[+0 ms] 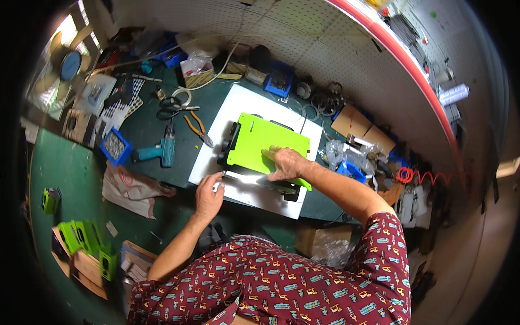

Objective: The person assembles a portable electronic device by connecting wires, attaching a white plastic cover, and securing a green casing with screws. They use a cordless drill to fasten screws and handle various components on a cluttered workbench.

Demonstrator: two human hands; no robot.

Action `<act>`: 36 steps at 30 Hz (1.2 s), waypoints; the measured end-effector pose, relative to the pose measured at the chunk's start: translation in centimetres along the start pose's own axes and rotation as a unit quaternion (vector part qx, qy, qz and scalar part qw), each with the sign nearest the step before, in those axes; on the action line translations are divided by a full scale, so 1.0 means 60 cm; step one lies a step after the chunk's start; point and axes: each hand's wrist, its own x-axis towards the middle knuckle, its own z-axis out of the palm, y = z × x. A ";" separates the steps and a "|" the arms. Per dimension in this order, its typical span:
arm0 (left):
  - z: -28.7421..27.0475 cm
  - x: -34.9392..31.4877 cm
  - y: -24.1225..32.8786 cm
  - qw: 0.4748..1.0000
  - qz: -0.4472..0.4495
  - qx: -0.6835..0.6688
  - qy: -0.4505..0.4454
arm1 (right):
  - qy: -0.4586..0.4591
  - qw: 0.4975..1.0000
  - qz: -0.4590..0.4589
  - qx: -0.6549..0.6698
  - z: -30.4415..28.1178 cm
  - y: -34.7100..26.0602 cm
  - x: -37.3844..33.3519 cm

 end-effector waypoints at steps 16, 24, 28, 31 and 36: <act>0.292 -0.046 0.086 0.953 0.195 0.226 0.052 | -0.014 0.997 -0.065 0.037 -0.050 0.014 0.029; 0.317 -0.048 0.075 0.947 0.184 0.264 0.016 | -0.011 0.997 -0.073 0.020 -0.039 0.017 0.032; 0.301 -0.028 0.081 0.954 0.185 0.235 -0.015 | 0.004 0.996 -0.069 0.064 -0.040 0.025 0.030; 0.302 -0.008 0.069 0.955 0.206 0.207 -0.044 | -0.008 0.996 -0.062 0.059 -0.048 0.022 0.029; 0.309 0.003 0.066 0.964 0.214 0.154 -0.019 | -0.009 0.993 -0.075 0.086 -0.054 0.020 0.022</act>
